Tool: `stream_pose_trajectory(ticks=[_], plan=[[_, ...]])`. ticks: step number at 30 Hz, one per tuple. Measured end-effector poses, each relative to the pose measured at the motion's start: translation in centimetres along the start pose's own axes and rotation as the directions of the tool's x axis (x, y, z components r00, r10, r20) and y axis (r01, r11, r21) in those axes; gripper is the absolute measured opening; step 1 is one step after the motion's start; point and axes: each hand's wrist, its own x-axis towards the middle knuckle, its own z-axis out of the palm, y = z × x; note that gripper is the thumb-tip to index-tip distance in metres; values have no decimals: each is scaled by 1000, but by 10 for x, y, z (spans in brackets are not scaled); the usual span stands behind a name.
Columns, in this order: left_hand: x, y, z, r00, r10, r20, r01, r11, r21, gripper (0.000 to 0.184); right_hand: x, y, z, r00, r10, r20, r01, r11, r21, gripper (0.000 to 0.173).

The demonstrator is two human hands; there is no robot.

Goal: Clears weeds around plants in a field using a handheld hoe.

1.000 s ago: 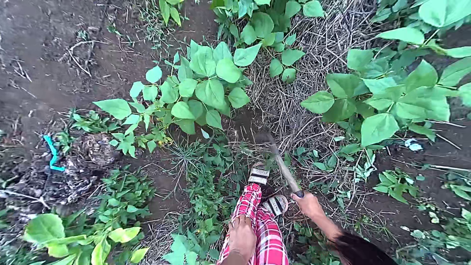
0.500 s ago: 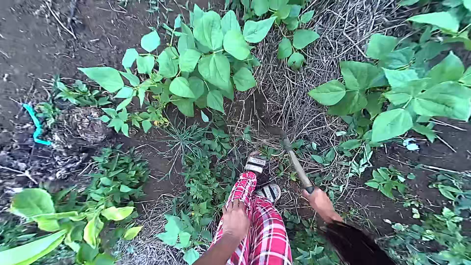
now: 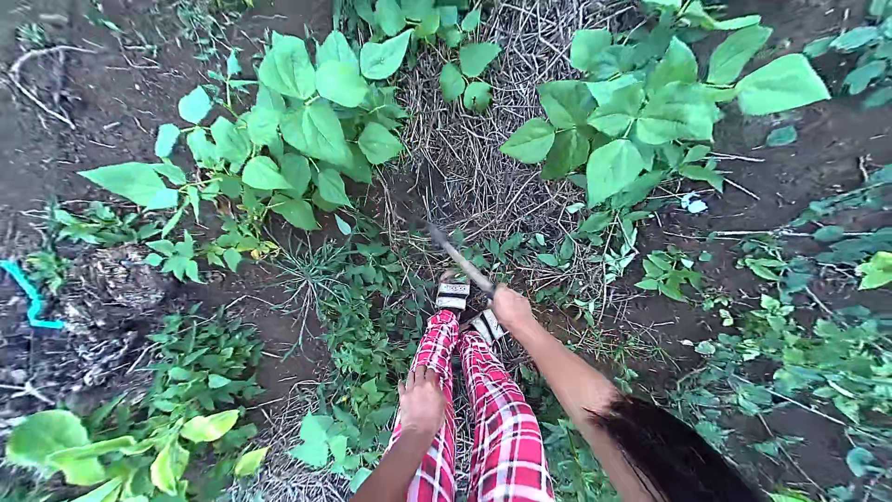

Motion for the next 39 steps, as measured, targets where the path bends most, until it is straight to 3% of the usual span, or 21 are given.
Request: stream_pose_trajectory(ticks=[6,10,13,17,21,24,28,31,33,35,39], plan=[[-34,23,-17,983,84,-163,-95,993,-65,38,-89,150,30,992,121,-38,-123,990,-69,56],[-75,56,-55,901,273,-338,-344,924,-169,35,-160,232,50,962,266,-60,-264,964,42,58],[-96,70,-72,814,389,-431,-469,879,-92,31,-198,271,61,939,344,12,-343,931,123,61],[-107,82,-102,780,487,-392,-494,865,91,31,-222,284,89,924,381,19,-370,880,297,58],[-109,90,-139,732,544,-411,-488,839,241,30,-228,259,98,934,341,107,-345,782,519,48],[-104,100,-174,716,594,-367,-492,802,338,31,-247,235,110,923,382,56,-307,638,706,49],[-90,135,-224,778,601,-185,-455,740,495,35,-262,207,124,881,466,84,-308,429,849,45],[-63,164,-259,782,623,-21,-481,625,615,36,-271,169,111,820,550,157,-353,271,896,40],[-44,187,-285,767,633,106,-523,522,674,36,-276,123,104,770,585,255,-377,95,921,42],[-29,206,-313,729,643,233,-579,399,711,36,-267,60,103,715,601,357,-334,-155,930,42],[-16,203,-366,709,616,344,-590,252,767,35,-228,-70,79,673,471,570,-229,-600,767,44]])
